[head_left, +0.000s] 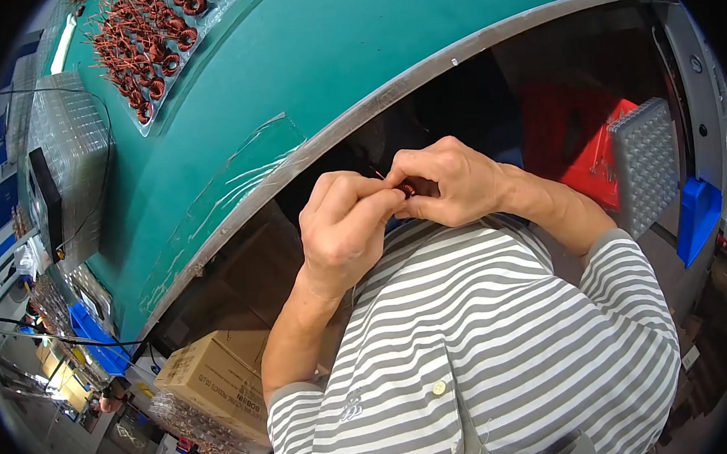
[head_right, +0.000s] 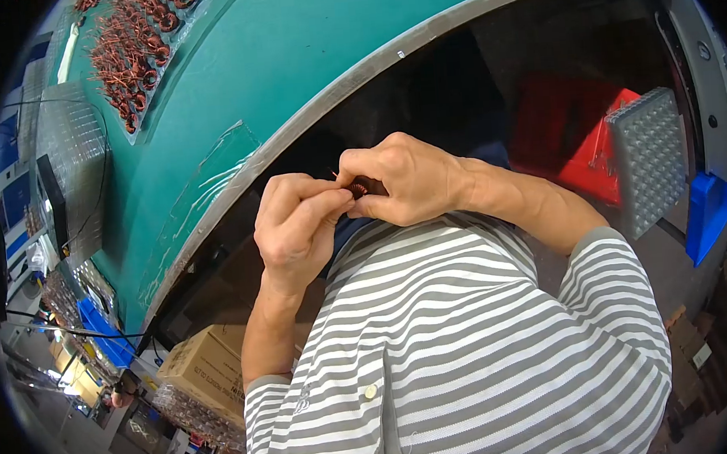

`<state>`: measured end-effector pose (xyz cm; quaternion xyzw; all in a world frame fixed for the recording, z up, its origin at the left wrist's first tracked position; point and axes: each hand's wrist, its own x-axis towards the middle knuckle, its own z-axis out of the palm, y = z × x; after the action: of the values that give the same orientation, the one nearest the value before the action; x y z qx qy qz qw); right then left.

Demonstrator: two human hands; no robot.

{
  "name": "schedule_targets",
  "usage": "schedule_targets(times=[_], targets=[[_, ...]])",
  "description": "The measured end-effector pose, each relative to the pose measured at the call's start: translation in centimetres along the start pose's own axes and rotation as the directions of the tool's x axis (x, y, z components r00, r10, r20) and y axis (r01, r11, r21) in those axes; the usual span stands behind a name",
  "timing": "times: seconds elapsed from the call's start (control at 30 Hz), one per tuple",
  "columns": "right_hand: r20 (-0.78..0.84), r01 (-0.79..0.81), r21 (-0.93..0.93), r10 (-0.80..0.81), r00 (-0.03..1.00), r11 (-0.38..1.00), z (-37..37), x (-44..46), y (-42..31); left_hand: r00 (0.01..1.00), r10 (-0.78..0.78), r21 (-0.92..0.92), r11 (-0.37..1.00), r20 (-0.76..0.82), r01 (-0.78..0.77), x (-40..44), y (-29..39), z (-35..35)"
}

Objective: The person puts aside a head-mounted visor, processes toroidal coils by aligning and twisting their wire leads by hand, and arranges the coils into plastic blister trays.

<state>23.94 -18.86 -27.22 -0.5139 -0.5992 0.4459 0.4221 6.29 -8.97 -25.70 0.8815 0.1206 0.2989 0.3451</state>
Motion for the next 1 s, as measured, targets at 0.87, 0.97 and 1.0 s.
schedule_targets(times=[0.87, 0.97, 1.0], targets=[[-0.209, -0.169, 0.351, 0.253, 0.945, 0.921, -0.2, -2.3, -1.2, 0.701, -0.638, -0.763, 0.266, 0.319, 0.589, -3.1, 3.7, 1.3], [-0.106, -0.050, 0.228, 0.076, 0.992, 0.972, -0.9, -0.5, -0.5, 0.661, -0.624, -0.740, 0.190, 0.415, 0.645, -2.8, 3.2, 0.6], [-0.061, -0.112, 0.359, 0.143, 0.988, 0.926, -1.0, 0.1, -0.4, 0.680, -0.588, -0.708, 0.240, 0.438, 0.664, -2.9, 2.9, 0.5]])
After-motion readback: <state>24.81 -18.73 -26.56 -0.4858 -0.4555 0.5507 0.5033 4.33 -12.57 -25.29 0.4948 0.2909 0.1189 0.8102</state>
